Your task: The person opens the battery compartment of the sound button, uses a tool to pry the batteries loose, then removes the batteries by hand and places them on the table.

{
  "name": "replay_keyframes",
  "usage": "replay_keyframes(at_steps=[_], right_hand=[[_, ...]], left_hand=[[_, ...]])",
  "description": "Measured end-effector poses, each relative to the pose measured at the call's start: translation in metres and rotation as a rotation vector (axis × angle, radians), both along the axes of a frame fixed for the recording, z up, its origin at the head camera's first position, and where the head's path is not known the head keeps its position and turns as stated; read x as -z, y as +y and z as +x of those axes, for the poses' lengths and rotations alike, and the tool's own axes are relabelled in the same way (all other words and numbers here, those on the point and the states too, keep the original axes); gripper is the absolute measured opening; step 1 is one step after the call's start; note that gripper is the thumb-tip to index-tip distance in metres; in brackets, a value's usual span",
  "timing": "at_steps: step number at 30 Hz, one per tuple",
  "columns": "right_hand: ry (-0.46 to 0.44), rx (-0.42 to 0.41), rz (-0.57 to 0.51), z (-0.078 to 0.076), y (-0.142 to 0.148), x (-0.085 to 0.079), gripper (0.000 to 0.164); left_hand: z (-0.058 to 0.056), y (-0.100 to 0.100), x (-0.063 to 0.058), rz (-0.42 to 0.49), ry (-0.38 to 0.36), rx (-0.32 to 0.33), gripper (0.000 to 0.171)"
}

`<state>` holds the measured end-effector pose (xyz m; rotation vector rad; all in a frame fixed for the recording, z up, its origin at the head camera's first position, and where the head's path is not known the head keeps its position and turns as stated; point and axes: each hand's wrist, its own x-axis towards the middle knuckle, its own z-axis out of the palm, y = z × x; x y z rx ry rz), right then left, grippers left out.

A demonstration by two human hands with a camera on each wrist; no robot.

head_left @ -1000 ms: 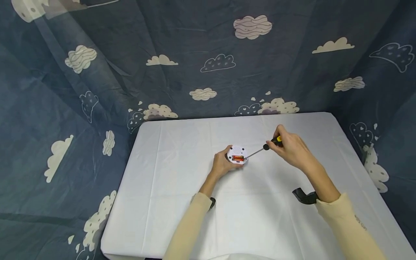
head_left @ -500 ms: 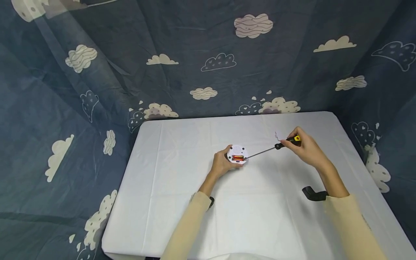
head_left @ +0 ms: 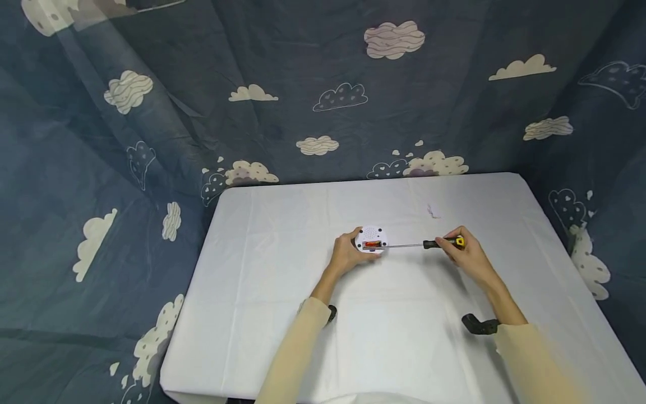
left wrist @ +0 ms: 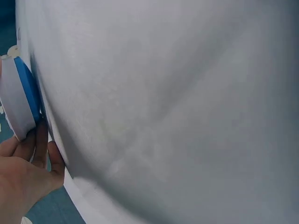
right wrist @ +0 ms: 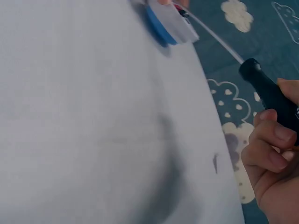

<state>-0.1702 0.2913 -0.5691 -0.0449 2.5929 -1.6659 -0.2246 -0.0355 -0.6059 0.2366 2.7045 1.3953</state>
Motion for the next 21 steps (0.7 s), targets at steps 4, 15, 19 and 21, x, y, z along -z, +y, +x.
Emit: replay_keyframes(at_steps=[4, 15, 19, 21], right_hand=[[0.014, 0.043, 0.020, 0.009, 0.004, -0.004, 0.036], [0.130, 0.061, 0.289, 0.007, 0.001, -0.064, 0.040], [0.147, 0.038, 0.338, 0.005, -0.010, -0.081, 0.041], [0.160, 0.029, 0.352, 0.004, -0.015, -0.087, 0.040]], left_hand=[[0.001, 0.005, 0.002, -0.005, -0.003, 0.011, 0.100], [0.002, 0.006, 0.003, -0.110, 0.057, 0.034, 0.101], [0.001, 0.006, 0.002, -0.112, 0.074, 0.027, 0.096], [0.001, 0.006, 0.002, -0.110, 0.075, 0.019, 0.095]])
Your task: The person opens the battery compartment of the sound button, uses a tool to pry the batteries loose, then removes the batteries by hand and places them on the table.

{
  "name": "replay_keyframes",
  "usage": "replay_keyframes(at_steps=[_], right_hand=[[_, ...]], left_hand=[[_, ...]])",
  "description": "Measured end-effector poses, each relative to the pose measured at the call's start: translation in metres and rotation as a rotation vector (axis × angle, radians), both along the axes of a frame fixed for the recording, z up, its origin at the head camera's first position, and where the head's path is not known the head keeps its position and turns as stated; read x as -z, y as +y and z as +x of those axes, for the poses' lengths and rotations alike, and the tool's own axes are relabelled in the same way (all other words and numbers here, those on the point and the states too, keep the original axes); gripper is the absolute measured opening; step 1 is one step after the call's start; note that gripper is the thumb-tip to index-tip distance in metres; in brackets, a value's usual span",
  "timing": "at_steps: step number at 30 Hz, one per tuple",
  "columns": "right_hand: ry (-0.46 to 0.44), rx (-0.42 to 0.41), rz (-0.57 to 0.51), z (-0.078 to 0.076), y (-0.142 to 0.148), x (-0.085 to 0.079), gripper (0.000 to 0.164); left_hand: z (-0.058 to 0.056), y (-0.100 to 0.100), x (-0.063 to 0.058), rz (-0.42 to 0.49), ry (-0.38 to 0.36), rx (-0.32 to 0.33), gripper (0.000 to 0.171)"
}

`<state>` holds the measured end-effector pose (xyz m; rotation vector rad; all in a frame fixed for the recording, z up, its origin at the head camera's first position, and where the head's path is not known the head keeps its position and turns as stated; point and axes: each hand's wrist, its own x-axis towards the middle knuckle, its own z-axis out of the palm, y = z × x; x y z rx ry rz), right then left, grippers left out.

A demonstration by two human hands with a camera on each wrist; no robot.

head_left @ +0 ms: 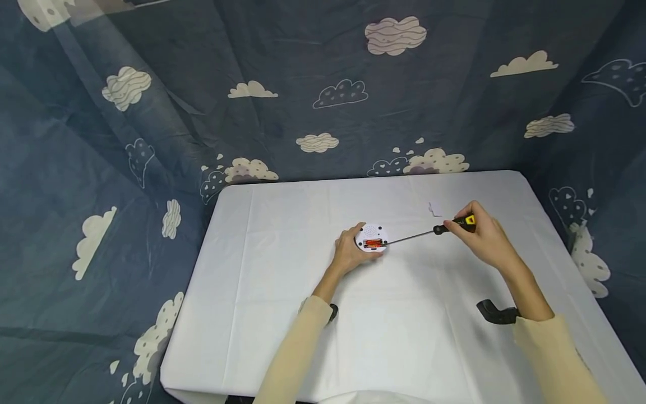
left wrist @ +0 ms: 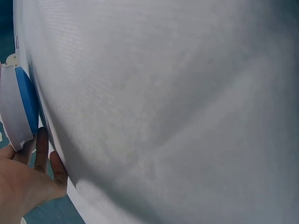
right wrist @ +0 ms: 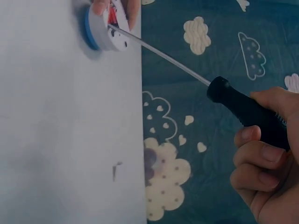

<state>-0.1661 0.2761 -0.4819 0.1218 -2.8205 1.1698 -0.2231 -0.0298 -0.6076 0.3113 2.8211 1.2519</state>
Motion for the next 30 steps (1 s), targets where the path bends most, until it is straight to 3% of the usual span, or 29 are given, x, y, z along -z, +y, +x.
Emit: replay_keyframes(at_steps=[14, 24, 30], right_hand=[[0.041, -0.030, 0.055, 0.004, -0.015, -0.014, 0.037], [0.155, -0.129, 0.217, 0.010, -0.047, -0.041, 0.030], [0.168, -0.182, 0.263, 0.009, -0.065, -0.053, 0.030]], left_hand=[[-0.001, 0.000, 0.000, -0.004, -0.022, -0.021, 0.095], [0.000, 0.003, 0.001, -0.036, 0.010, -0.017, 0.096], [0.001, 0.005, 0.001, -0.036, 0.045, -0.019, 0.098]])
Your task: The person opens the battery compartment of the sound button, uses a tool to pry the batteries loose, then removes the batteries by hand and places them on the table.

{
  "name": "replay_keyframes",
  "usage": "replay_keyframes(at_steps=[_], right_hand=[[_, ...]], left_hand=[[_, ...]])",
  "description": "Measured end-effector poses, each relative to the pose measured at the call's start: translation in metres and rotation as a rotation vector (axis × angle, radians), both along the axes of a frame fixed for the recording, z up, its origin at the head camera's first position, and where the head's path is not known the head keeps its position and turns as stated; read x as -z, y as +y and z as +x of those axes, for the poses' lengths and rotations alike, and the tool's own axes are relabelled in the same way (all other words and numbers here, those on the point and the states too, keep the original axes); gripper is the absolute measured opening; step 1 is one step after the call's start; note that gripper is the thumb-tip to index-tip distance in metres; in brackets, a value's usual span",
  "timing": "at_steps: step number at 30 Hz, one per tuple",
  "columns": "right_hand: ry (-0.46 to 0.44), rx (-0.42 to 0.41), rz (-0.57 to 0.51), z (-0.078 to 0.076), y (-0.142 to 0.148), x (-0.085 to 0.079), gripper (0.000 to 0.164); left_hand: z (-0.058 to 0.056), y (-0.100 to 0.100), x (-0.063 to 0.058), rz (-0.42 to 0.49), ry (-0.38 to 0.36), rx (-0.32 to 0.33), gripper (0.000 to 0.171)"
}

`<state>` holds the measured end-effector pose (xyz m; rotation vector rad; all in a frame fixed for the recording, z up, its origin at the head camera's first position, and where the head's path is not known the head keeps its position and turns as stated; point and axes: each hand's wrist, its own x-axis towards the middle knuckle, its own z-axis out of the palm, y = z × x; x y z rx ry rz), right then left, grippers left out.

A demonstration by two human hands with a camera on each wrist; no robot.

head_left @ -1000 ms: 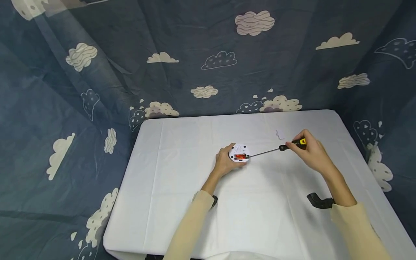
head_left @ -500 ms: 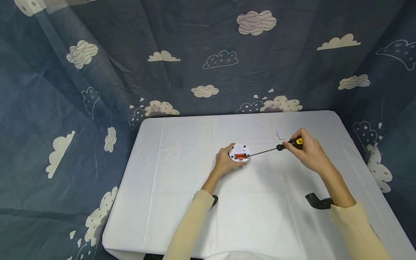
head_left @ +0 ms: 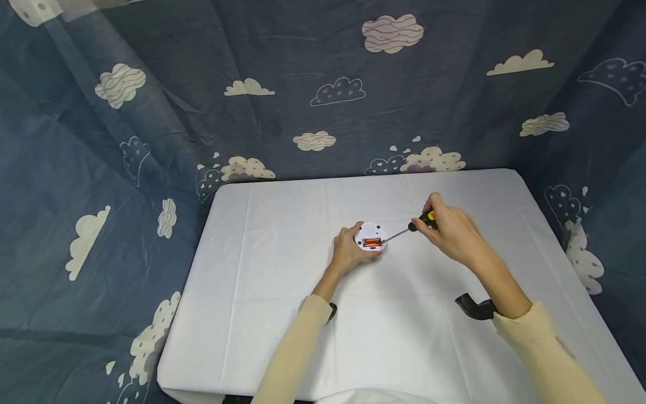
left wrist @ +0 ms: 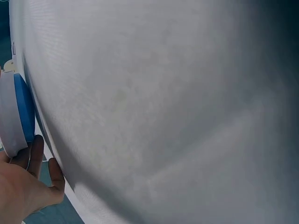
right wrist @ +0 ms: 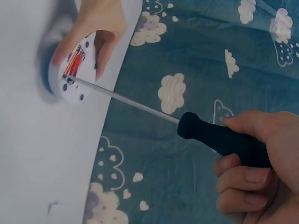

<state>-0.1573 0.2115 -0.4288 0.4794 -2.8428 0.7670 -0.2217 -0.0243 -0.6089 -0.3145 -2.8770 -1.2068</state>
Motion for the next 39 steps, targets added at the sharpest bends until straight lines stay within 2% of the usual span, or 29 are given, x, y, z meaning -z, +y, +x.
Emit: replay_keyframes(at_steps=[12, 17, 22, 26, 30, 33, 39], right_hand=[[0.073, -0.062, 0.070, -0.002, -0.021, -0.001, 0.030], [0.038, -0.053, 0.051, -0.001, -0.022, 0.004, 0.027], [-0.025, -0.009, -0.031, -0.007, 0.002, 0.011, 0.029], [-0.066, 0.018, -0.130, -0.012, 0.026, 0.023, 0.029], [-0.102, 0.085, -0.215, -0.012, 0.048, 0.038, 0.030], [-0.132, 0.122, -0.267, -0.011, 0.059, 0.052, 0.033], [-0.154, 0.156, -0.368, -0.009, 0.075, 0.077, 0.032]], left_hand=[[-0.002, 0.001, 0.001, -0.062, 0.062, 0.006, 0.099], [-0.004, 0.002, 0.003, -0.096, 0.068, 0.013, 0.100], [-0.005, 0.001, 0.002, -0.095, 0.080, 0.018, 0.099], [-0.006, -0.001, -0.001, -0.043, 0.075, 0.014, 0.098], [-0.007, -0.004, -0.001, 0.032, 0.019, 0.014, 0.097], [-0.006, -0.006, 0.000, 0.052, -0.017, 0.015, 0.097], [-0.006, -0.007, 0.003, 0.069, -0.026, 0.020, 0.095]])
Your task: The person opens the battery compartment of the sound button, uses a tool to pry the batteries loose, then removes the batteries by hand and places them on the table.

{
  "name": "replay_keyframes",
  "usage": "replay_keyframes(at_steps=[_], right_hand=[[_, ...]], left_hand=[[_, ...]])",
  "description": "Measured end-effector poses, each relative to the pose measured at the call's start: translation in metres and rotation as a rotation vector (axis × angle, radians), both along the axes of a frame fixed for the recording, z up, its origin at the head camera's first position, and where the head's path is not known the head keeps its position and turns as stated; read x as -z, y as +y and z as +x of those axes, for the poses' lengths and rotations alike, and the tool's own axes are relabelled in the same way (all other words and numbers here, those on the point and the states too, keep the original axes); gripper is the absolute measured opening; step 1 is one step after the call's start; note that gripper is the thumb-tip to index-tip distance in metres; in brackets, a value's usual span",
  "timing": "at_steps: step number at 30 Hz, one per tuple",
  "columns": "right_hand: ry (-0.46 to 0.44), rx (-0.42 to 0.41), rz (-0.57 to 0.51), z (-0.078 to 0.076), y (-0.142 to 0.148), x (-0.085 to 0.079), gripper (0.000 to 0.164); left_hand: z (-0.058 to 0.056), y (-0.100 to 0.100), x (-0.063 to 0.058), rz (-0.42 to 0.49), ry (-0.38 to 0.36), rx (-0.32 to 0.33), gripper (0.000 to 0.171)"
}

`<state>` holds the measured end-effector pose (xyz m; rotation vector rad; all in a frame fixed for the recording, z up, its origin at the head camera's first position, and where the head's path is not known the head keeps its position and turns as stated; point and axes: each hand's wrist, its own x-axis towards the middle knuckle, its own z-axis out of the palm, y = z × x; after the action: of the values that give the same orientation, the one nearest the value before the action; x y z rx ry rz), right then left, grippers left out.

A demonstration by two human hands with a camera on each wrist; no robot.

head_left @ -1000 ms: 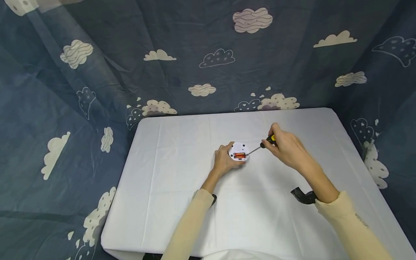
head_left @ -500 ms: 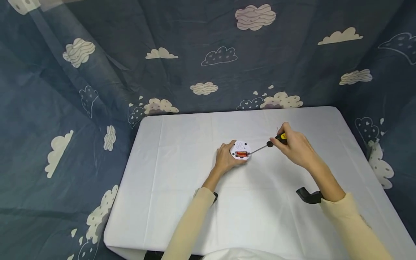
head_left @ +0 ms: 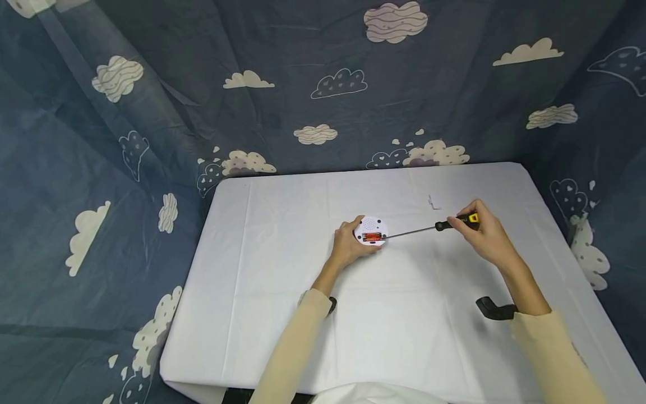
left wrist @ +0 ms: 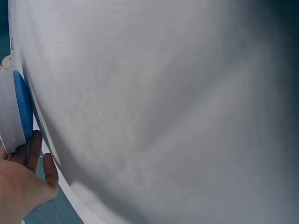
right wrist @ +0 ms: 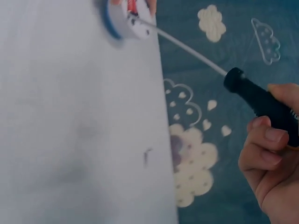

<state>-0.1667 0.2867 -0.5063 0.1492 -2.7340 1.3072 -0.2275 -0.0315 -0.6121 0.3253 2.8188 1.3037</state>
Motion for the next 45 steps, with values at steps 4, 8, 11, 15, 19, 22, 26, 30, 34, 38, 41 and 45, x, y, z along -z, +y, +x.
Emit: replay_keyframes(at_steps=[4, 8, 11, 15, 19, 22, 26, 30, 34, 38, 41, 45], right_hand=[[-0.007, 0.000, -0.088, 0.000, 0.009, 0.017, 0.031], [-0.044, 0.006, -0.162, 0.000, 0.013, 0.036, 0.029], [-0.118, 0.018, -0.192, 0.003, 0.010, 0.051, 0.029], [-0.174, 0.061, -0.209, 0.011, 0.008, 0.060, 0.029], [-0.140, 0.052, -0.203, 0.014, 0.010, 0.057, 0.028], [-0.135, 0.046, -0.209, 0.014, 0.011, 0.054, 0.028], [-0.130, 0.063, -0.183, 0.015, 0.014, 0.049, 0.029], [-0.117, 0.080, -0.169, 0.015, 0.017, 0.044, 0.030], [-0.106, 0.090, -0.176, 0.018, 0.022, 0.038, 0.027], [-0.099, 0.094, -0.181, 0.021, 0.028, 0.035, 0.026], [-0.093, 0.100, -0.186, 0.022, 0.033, 0.034, 0.023], [-0.076, 0.115, -0.204, 0.024, 0.040, 0.034, 0.016]], left_hand=[[0.001, -0.002, 0.001, 0.024, -0.021, -0.004, 0.096], [0.003, 0.000, 0.001, 0.039, -0.034, 0.001, 0.095], [0.006, 0.006, 0.001, 0.047, -0.050, 0.012, 0.094], [0.009, 0.015, 0.001, 0.050, -0.056, 0.038, 0.094], [0.008, 0.015, -0.001, 0.063, -0.036, 0.039, 0.095], [0.007, 0.013, -0.001, 0.070, -0.033, 0.033, 0.096], [0.006, 0.009, -0.002, 0.066, -0.046, 0.029, 0.096], [0.005, 0.007, -0.003, 0.068, -0.057, 0.024, 0.096], [0.005, 0.006, -0.002, 0.068, -0.064, 0.026, 0.096], [0.006, 0.005, 0.000, 0.065, -0.064, 0.026, 0.095], [0.005, 0.005, 0.001, 0.064, -0.062, 0.027, 0.095], [0.005, 0.004, 0.002, 0.066, -0.072, 0.029, 0.095]])
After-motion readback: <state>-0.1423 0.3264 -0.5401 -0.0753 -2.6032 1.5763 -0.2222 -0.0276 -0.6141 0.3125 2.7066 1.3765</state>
